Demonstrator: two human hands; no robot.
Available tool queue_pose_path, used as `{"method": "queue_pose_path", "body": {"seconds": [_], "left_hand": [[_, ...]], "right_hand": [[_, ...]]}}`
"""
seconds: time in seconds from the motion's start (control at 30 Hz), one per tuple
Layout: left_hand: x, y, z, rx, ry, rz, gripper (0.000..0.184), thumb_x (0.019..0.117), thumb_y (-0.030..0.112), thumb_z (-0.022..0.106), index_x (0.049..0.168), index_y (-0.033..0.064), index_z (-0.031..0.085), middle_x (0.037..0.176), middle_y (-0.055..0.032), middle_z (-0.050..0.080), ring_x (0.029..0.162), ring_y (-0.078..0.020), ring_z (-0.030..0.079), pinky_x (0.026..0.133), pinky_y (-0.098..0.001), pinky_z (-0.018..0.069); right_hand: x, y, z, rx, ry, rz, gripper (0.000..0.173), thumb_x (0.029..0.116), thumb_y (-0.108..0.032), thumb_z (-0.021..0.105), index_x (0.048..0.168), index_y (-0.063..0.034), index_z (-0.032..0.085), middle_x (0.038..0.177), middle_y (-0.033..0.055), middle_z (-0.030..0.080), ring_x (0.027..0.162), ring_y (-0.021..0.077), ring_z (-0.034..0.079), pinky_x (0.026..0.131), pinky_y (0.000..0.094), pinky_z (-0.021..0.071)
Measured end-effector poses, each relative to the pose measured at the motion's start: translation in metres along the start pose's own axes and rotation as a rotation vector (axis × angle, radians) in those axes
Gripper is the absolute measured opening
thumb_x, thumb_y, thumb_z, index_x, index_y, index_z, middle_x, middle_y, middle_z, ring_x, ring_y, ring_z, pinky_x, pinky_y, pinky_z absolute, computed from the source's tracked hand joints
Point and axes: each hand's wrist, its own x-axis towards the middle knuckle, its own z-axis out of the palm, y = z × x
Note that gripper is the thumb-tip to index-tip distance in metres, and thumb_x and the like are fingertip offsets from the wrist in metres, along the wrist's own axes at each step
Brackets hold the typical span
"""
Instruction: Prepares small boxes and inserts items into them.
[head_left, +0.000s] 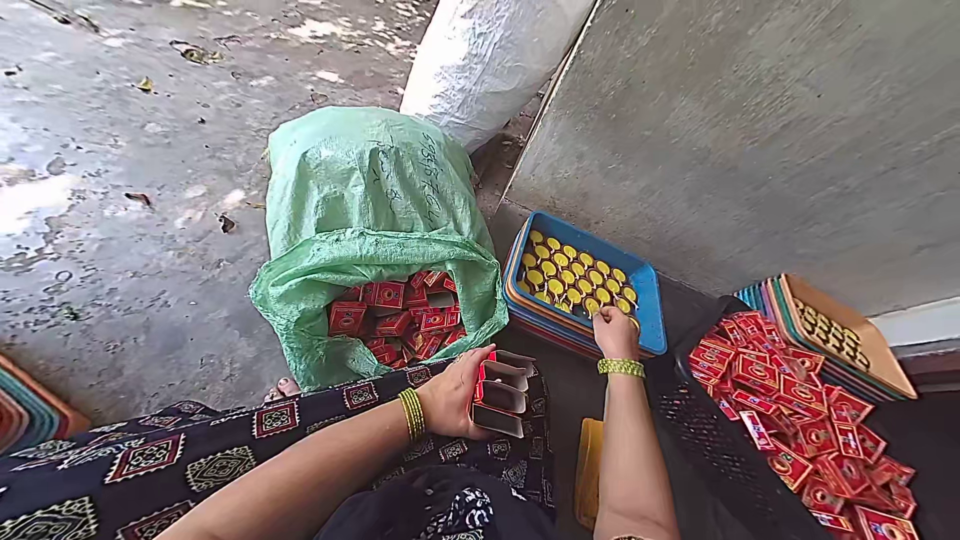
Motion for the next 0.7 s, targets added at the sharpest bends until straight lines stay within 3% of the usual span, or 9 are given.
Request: {"method": "queue_pose_path", "body": {"seconds": [0.1,0.2,0.33,0.47,0.53,0.63,0.7], "left_hand": [[0.0,-0.001,0.001,-0.005,0.003,-0.008,0.137,0.0609,0.061,0.089,0.156,-0.0076,0.018,0.153,-0.0287,0.041,0.145,-0.0347,0.041,0.12,-0.0445,0.0353],[0.001,0.0,0.0,-0.018,-0.016,-0.041,0.138,0.0602,0.06,0.09,0.157,-0.0063,0.016,0.154,-0.028,0.041,0.145,-0.0343,0.04,0.12,-0.0443,0.0349],[0.001,0.0,-0.003,-0.032,-0.035,-0.068,0.137,0.0598,0.057,0.091,0.157,-0.0052,0.017,0.153,-0.0262,0.042,0.145,-0.0333,0.04,0.121,-0.0431,0.0338],[0.003,0.001,-0.005,-0.028,-0.053,-0.086,0.138,0.0595,0.058,0.091,0.158,-0.0048,0.017,0.154,-0.0254,0.042,0.145,-0.0332,0.04,0.121,-0.0438,0.0346],[0.002,0.002,-0.005,-0.026,-0.058,-0.09,0.137,0.0599,0.058,0.09,0.158,-0.004,0.017,0.154,-0.0252,0.042,0.145,-0.0329,0.041,0.12,-0.0439,0.0357],[0.003,0.003,-0.007,-0.027,-0.063,-0.1,0.137,0.0598,0.057,0.091,0.158,-0.0035,0.016,0.153,-0.025,0.042,0.144,-0.0329,0.041,0.12,-0.043,0.0356],[0.003,0.003,-0.006,-0.027,-0.058,-0.097,0.138,0.0596,0.058,0.091,0.158,-0.0038,0.016,0.153,-0.0248,0.043,0.144,-0.0326,0.042,0.119,-0.0435,0.0362]], "right_hand": [[0.039,-0.018,0.015,-0.193,-0.292,0.113,0.041,0.1036,-0.036,0.056,0.117,-0.0019,0.073,0.125,0.0234,0.068,0.123,0.0392,0.062,0.103,0.0625,0.0447],[0.058,-0.031,0.034,-0.279,-0.388,0.181,0.047,0.0975,-0.037,0.064,0.116,0.0048,0.07,0.129,0.026,0.065,0.125,0.0391,0.061,0.105,0.0608,0.0448],[0.06,-0.031,0.039,-0.207,-0.315,0.272,0.05,0.0871,-0.032,0.075,0.121,0.0031,0.068,0.131,0.024,0.064,0.127,0.0375,0.059,0.104,0.0604,0.0455],[0.053,-0.019,0.03,-0.047,-0.211,0.235,0.035,0.0838,-0.03,0.081,0.104,-0.0012,0.076,0.115,0.021,0.071,0.113,0.0361,0.065,0.099,0.0594,0.0473],[0.048,-0.01,0.026,0.089,-0.149,0.193,0.028,0.0849,-0.027,0.081,0.1,-0.0034,0.077,0.106,0.0175,0.073,0.104,0.0323,0.067,0.094,0.0571,0.0489],[0.034,-0.005,0.013,0.34,-0.037,0.103,0.023,0.0882,-0.024,0.08,0.099,-0.0043,0.078,0.096,0.0122,0.074,0.092,0.0235,0.068,0.088,0.0492,0.051],[0.012,-0.012,0.001,0.543,0.025,0.047,0.02,0.0875,-0.02,0.082,0.096,-0.0033,0.076,0.09,0.0074,0.073,0.084,0.0141,0.066,0.081,0.037,0.0526]]}}
